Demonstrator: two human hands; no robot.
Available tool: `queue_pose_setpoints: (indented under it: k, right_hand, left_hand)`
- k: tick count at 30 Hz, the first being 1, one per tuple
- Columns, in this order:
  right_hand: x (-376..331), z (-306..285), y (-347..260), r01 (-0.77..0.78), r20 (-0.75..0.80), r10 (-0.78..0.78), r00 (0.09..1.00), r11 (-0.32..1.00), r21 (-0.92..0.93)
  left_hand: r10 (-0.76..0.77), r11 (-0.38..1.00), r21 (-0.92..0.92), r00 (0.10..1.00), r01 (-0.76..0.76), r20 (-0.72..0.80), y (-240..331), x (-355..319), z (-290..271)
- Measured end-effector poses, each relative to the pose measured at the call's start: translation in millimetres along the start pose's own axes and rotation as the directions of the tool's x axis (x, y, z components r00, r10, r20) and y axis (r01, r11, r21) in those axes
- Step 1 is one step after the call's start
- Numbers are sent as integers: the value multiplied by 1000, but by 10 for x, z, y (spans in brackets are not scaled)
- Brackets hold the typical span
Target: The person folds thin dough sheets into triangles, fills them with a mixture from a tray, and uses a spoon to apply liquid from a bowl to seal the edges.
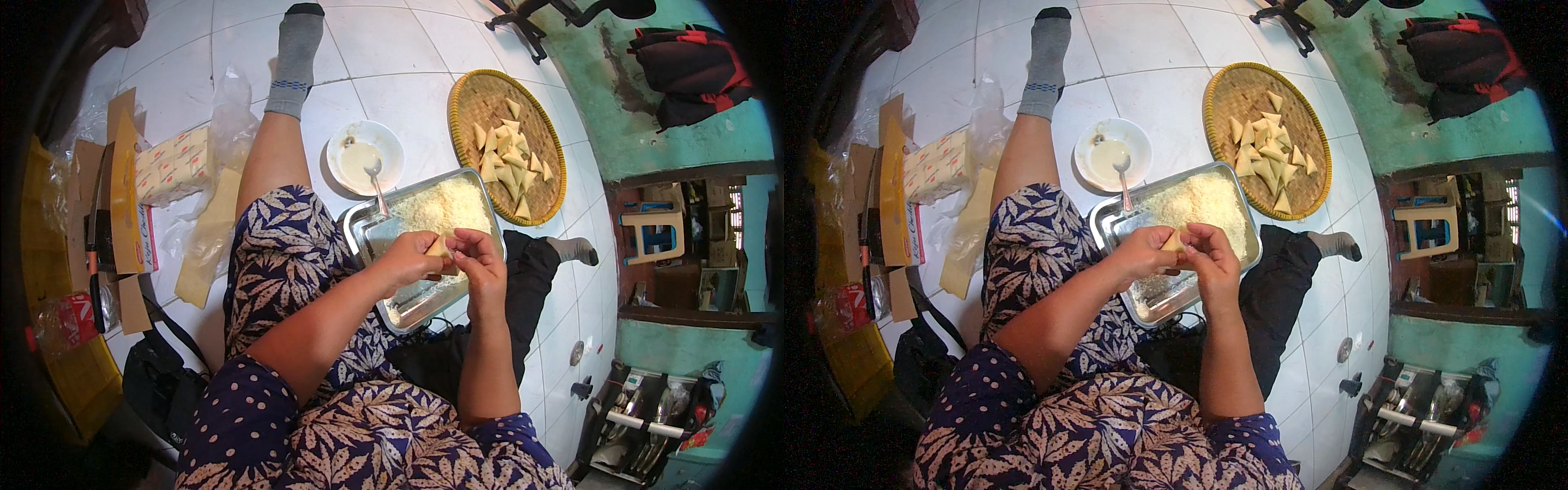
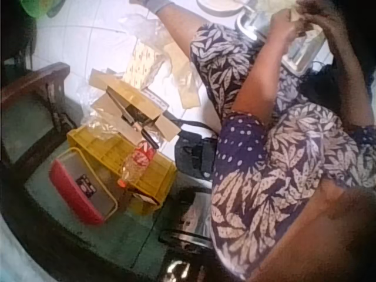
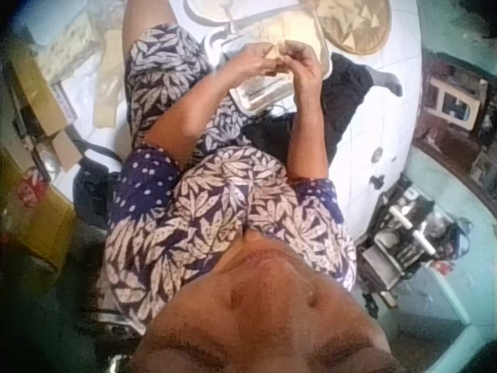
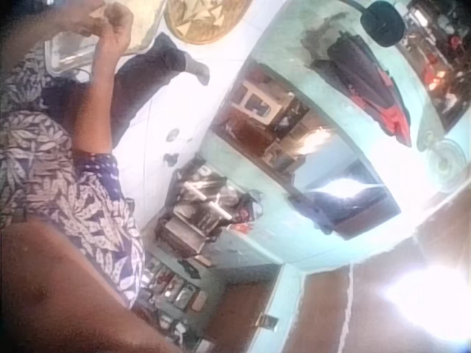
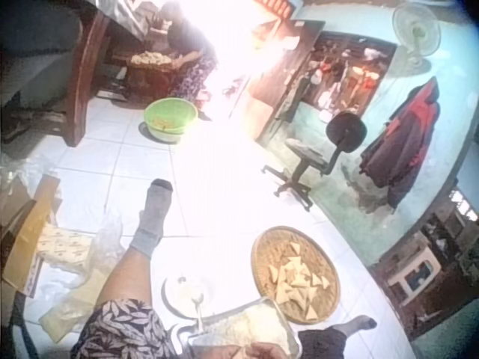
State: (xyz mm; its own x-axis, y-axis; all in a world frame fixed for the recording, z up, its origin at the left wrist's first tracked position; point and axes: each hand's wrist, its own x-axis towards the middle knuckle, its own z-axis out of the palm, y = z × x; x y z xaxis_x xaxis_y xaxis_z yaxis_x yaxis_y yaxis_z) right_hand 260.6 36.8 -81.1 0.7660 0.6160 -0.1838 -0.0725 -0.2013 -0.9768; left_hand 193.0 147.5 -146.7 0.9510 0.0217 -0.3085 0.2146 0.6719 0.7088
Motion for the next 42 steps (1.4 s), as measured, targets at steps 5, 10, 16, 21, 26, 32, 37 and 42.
queue_pose_setpoints:
  k: [5,10,16,21,26,32,37,42]
  right_hand:
    - [8,-37,-33,7,-2,-7,1000,1000,-14]
    - [1,-362,124,213,-118,-279,953,894,-394]
    - [-122,-435,500,-84,216,363,906,656,-750]
    - [-146,-133,634,-536,431,533,728,835,-126]
    - [-202,-21,470,-330,323,137,936,656,679]
    - [-161,58,354,-126,37,124,992,866,483]
    - [-184,26,361,-34,-13,41,999,938,345]
    - [-186,28,364,81,-18,-79,997,983,165]
  left_hand:
    - [16,999,-41,1000,-16,10,-23,5,-7]
    - [405,554,821,906,-135,-125,-112,-7,-44]
    - [510,442,891,847,-108,-151,-93,9,-74]
    - [163,986,81,963,-148,-215,6,50,-45]
    - [-97,985,-144,995,96,4,228,-131,34]
    - [88,990,-109,996,-87,11,27,-74,65]
    - [116,984,-137,993,-113,11,-29,-53,38]
    - [92,976,-199,996,-94,-17,-14,-92,70]
